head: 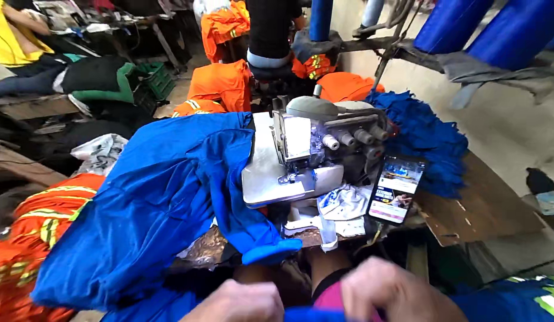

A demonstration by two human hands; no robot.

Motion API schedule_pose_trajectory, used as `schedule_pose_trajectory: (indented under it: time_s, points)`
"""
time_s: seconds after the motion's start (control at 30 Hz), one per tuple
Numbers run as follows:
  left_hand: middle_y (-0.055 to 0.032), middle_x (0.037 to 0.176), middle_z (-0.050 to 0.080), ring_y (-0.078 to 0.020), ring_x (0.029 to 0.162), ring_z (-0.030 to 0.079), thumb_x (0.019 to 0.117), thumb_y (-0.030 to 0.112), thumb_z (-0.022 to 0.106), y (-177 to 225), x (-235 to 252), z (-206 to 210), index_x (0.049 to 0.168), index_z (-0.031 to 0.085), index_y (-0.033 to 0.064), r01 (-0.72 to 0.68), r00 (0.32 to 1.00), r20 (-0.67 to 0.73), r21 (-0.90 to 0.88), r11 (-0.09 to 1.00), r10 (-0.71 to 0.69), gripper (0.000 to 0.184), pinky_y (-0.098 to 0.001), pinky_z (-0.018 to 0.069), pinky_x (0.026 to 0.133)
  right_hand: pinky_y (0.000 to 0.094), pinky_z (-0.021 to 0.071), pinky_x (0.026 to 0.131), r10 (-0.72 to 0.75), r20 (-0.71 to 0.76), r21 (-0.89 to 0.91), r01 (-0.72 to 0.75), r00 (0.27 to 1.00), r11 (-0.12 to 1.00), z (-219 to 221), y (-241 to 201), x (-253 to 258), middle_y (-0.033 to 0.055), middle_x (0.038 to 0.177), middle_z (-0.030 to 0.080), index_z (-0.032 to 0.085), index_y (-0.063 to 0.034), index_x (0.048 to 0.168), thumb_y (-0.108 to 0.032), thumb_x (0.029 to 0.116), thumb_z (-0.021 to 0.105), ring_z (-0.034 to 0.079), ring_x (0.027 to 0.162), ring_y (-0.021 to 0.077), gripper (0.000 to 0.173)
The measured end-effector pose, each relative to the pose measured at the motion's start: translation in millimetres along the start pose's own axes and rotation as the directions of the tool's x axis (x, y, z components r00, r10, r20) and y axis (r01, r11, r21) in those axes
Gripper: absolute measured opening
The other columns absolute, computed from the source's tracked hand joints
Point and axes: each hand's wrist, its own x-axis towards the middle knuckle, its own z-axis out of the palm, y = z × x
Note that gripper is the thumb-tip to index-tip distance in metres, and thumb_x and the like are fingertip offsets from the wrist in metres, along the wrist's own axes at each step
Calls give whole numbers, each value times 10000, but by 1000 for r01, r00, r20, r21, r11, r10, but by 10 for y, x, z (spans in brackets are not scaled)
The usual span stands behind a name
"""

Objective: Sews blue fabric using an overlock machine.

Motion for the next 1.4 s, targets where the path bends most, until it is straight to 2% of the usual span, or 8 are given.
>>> schedule_pose_trajectory:
  time_s: [0.1, 0.2, 0.43, 0.7, 0.83, 1.07, 1.23, 1.4]
  points:
    - [18, 837, 688, 17, 721, 632, 907, 193, 700, -46, 219, 166, 962, 651, 122, 215, 734, -667, 408, 887, 129, 102, -150, 541, 642, 112, 450, 518, -150, -697, -349, -149, 701, 925, 231, 244, 351, -103, 652, 600, 680, -165, 880, -112, 790, 785, 529, 565, -62, 147]
    - [12, 832, 673, 10, 757, 630, 903, 158, 677, -145, 433, 300, 935, 656, 110, 295, 547, -775, 531, 794, 316, 61, -134, 528, 668, 123, 498, 549, -356, -741, -569, -251, 570, 783, 292, 391, 515, -99, 702, 618, 680, -180, 1007, -133, 803, 760, 566, 600, -46, 225]
    - [-46, 952, 741, -60, 906, 708, 988, 169, 656, -364, 156, 539, 998, 762, 69, 296, 695, -704, 467, 833, 147, 146, -188, 588, 807, 177, 567, 784, -325, -517, -795, -303, 792, 525, 320, 610, 189, 19, 929, 744, 798, -138, 1032, -199, 965, 631, 689, 872, 47, 190]
    - [-36, 913, 726, -68, 881, 694, 958, 184, 692, -587, -155, 765, 941, 770, 77, 425, 701, -703, 275, 862, -121, 133, -193, 580, 799, 212, 558, 767, -74, -456, -703, -308, 887, 641, 453, 909, -29, 70, 851, 730, 795, -95, 994, -242, 1003, 647, 689, 824, 125, 209]
    - [-30, 918, 718, -61, 844, 683, 986, 218, 678, -559, -234, 774, 948, 771, 87, 527, 667, -683, 150, 837, -298, 165, -212, 577, 737, 332, 586, 794, 249, -409, -523, -449, 878, 725, 405, 785, 39, 123, 923, 756, 782, -55, 1068, -235, 1007, 659, 724, 851, 203, 227]
    - [-86, 1159, 688, -50, 894, 661, 977, 323, 644, -371, -60, 170, 928, 783, 104, 655, 637, -547, 13, 755, -543, 264, -189, 564, 746, 320, 580, 520, 668, -174, -204, -690, 723, 694, -41, 638, 539, 23, 789, 667, 559, -89, 1440, -313, 905, 757, 630, 565, 124, 613]
    - [-7, 1039, 717, -54, 941, 658, 939, 316, 655, -678, -56, -134, 895, 769, 106, 708, 671, -215, -98, 699, -710, 243, -258, 548, 812, 301, 571, 567, 887, 59, -310, -836, 457, 452, -294, 735, 962, 27, 777, 652, 662, -67, 1153, -242, 944, 746, 635, 588, 119, 284]
    - [42, 912, 702, 5, 844, 639, 916, 317, 692, -599, -146, -50, 842, 775, 134, 646, 714, -306, -58, 761, -629, 214, -179, 531, 723, 343, 589, 622, 819, -154, -482, -766, 552, 426, -138, 645, 834, 28, 717, 687, 725, -69, 1001, -367, 907, 781, 666, 597, 144, 318]
